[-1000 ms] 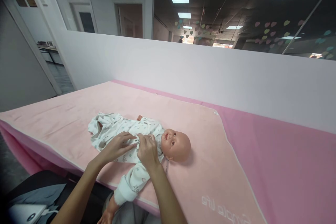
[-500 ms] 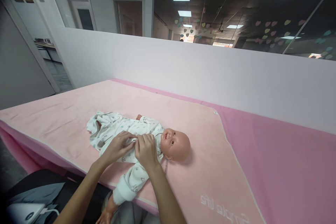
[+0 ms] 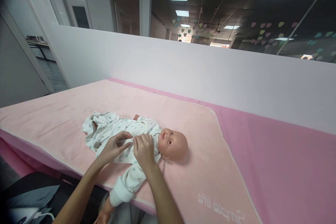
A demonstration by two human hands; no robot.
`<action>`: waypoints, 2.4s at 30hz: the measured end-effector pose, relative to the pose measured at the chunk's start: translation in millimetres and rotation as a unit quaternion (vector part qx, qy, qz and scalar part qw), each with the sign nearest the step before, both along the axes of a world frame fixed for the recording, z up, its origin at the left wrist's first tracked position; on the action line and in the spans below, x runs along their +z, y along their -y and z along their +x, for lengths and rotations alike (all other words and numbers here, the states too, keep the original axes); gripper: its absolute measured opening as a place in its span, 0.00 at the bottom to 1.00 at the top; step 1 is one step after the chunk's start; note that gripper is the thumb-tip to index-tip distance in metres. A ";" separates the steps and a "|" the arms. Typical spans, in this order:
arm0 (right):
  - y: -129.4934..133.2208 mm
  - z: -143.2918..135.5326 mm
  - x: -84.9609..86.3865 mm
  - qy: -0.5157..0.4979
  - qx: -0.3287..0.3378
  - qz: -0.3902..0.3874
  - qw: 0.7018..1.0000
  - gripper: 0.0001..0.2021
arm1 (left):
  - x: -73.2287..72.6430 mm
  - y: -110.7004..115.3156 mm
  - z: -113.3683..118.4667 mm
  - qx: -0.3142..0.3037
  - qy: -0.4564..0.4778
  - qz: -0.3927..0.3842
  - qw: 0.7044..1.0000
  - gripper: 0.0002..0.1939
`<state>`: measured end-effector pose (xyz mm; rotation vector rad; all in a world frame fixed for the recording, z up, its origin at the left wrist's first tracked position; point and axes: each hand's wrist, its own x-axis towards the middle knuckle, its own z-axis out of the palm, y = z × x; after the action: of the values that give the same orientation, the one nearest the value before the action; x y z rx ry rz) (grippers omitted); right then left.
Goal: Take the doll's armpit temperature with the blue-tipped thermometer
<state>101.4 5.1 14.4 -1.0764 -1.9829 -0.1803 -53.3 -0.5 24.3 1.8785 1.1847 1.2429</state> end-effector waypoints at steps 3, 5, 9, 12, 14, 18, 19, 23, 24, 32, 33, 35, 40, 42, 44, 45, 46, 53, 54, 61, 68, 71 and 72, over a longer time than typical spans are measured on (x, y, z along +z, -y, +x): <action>-0.8 0.3 -0.5 0.009 -0.002 0.012 1.000 0.09 | -0.5 -0.8 0.5 -0.001 0.009 -0.008 1.000 0.09; -1.1 0.5 -1.1 0.015 -0.002 0.015 1.000 0.09 | -3.0 -2.5 0.7 0.004 0.015 -0.012 1.000 0.10; -1.5 0.7 -2.7 0.020 0.000 0.006 1.000 0.10 | -8.4 -5.2 -0.2 0.012 0.013 -0.005 1.000 0.10; -1.8 0.4 -3.3 0.020 0.000 0.002 1.000 0.10 | -10.4 -4.8 -1.3 0.021 -0.008 0.010 1.000 0.10; -2.0 0.2 -3.3 0.020 0.000 0.003 1.000 0.10 | -11.1 -3.8 -1.6 0.030 -0.023 0.022 0.999 0.09; -2.6 0.4 -3.7 0.017 0.000 0.002 1.000 0.10 | -11.3 -2.1 0.4 0.040 -0.030 0.039 0.998 0.08; -2.8 0.5 -3.8 0.017 0.002 0.001 1.000 0.11 | -10.8 -1.8 1.3 0.040 -0.026 0.040 0.998 0.07; -2.7 0.3 -3.4 0.022 0.007 -0.003 1.000 0.10 | -6.4 0.0 4.0 0.040 -0.008 0.034 0.999 0.05; -2.4 0.1 -3.1 0.022 0.009 -0.006 1.000 0.10 | -5.1 0.5 4.1 0.036 -0.006 0.034 0.999 0.06; 1.3 1.0 -2.4 -0.024 0.025 -0.031 0.999 0.12 | -0.8 0.2 5.7 0.030 -0.048 0.065 0.996 0.08; 1.8 1.4 -2.3 -0.032 0.028 -0.034 0.999 0.12 | -1.0 -0.1 6.4 0.036 -0.048 0.065 0.996 0.09; 2.7 2.3 -2.0 -0.050 0.031 -0.038 0.998 0.12 | -1.1 -0.3 7.6 0.043 -0.051 0.062 0.996 0.10; 4.6 3.8 0.2 -0.091 0.020 -0.029 0.995 0.14 | -0.2 -0.1 7.0 0.035 -0.099 0.070 0.992 0.10; 5.1 4.1 1.4 -0.105 0.014 -0.021 0.994 0.14 | 0.2 -0.2 5.2 0.029 -0.116 0.073 0.990 0.09; 5.5 4.4 2.6 -0.112 0.012 -0.014 0.994 0.13 | 0.5 -0.4 3.0 0.023 -0.120 0.074 0.990 0.09; 5.7 4.5 3.2 -0.111 0.013 -0.011 0.994 0.13 | 0.7 -0.4 1.8 0.020 -0.119 0.075 0.990 0.09; 5.8 4.7 3.8 -0.106 0.015 -0.009 0.994 0.12 | 1.0 -0.2 0.7 0.017 -0.120 0.076 0.990 0.09; 5.8 6.0 7.4 -0.096 0.047 -0.009 0.994 0.12 | 12.2 2.0 -4.4 0.019 -0.111 0.063 0.992 0.11; 5.5 6.2 7.6 -0.096 0.048 -0.012 0.994 0.12 | 14.3 1.3 -4.6 0.019 -0.113 0.059 0.992 0.12; 1.8 7.6 6.8 -0.023 0.046 -0.026 0.998 0.15 | 18.3 -7.9 -4.1 0.005 -0.104 0.022 0.994 0.14; -0.9 6.3 4.8 -0.049 0.002 -0.039 0.998 0.13 | 14.1 -10.4 -24.4 0.022 -0.123 -0.003 0.992 0.15; -2.2 4.9 6.8 -0.060 -0.038 -0.035 0.997 0.13 | 12.1 -12.0 -41.4 0.047 -0.170 0.004 0.984 0.16; -2.4 4.4 8.3 -0.054 -0.050 -0.032 0.997 0.12 | 11.4 -12.0 -46.1 0.045 -0.179 0.007 0.983 0.17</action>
<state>105.8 7.5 22.7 -1.2023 -1.8505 -0.1090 -99.4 11.5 35.7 2.1411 1.4616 0.9823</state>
